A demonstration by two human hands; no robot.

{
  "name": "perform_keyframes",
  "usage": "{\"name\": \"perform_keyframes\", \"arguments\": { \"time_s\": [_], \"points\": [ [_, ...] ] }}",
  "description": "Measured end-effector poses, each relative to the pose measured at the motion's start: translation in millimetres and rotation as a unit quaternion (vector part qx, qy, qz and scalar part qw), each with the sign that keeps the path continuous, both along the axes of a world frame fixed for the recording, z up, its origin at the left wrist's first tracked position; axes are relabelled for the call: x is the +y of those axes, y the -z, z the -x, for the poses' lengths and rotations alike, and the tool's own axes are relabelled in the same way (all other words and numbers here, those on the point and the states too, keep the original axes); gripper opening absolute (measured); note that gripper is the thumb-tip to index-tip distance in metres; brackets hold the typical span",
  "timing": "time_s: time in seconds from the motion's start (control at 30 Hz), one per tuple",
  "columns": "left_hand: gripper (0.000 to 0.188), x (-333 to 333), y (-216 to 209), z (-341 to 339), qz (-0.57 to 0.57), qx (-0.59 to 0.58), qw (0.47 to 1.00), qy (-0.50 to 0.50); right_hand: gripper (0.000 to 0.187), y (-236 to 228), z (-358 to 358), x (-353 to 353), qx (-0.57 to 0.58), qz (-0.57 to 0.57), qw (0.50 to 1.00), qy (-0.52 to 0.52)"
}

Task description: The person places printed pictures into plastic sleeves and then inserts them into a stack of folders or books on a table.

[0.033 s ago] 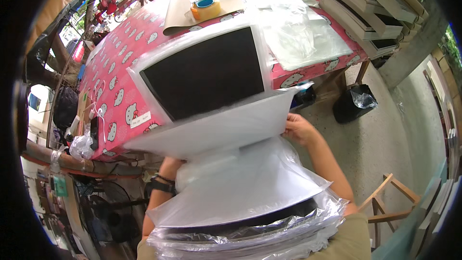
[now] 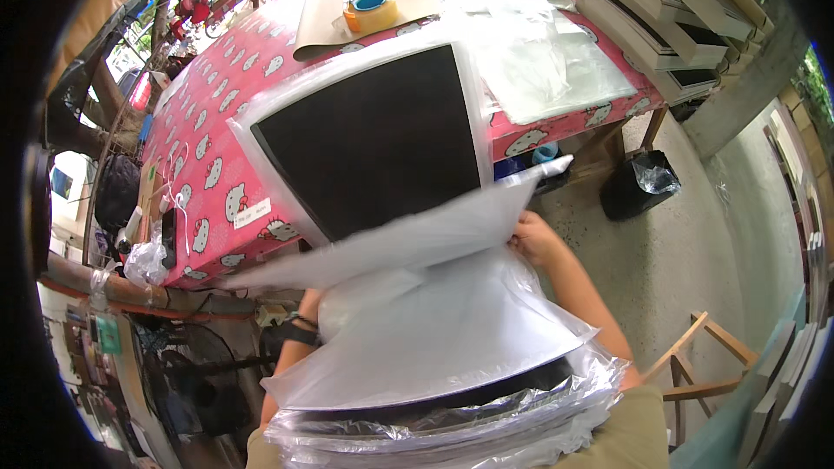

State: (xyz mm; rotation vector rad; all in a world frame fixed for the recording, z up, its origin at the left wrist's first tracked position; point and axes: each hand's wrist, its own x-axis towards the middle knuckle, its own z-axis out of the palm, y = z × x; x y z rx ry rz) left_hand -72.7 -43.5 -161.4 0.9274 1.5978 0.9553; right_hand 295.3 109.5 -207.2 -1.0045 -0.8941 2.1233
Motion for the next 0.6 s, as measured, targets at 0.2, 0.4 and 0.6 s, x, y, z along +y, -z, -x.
{"name": "perform_keyframes", "arguments": {
  "time_s": [0.2,0.4,0.6],
  "points": [
    [0.040,-12.4,130.9,15.0,0.011,0.260,0.959,-0.109,0.016,91.8,51.9,-11.9,-0.365,-0.295,0.867,0.164],
    [0.034,-3.3,97.9,0.8,-0.001,0.335,0.926,-0.171,0.018,91.2,29.4,20.8,-0.580,-0.433,0.686,0.076],
    [0.031,-40.3,-56.3,133.6,-0.276,0.534,0.677,-0.424,0.046,-180.9,41.9,-15.3,0.098,-0.348,0.900,-0.244]
  ]
}}
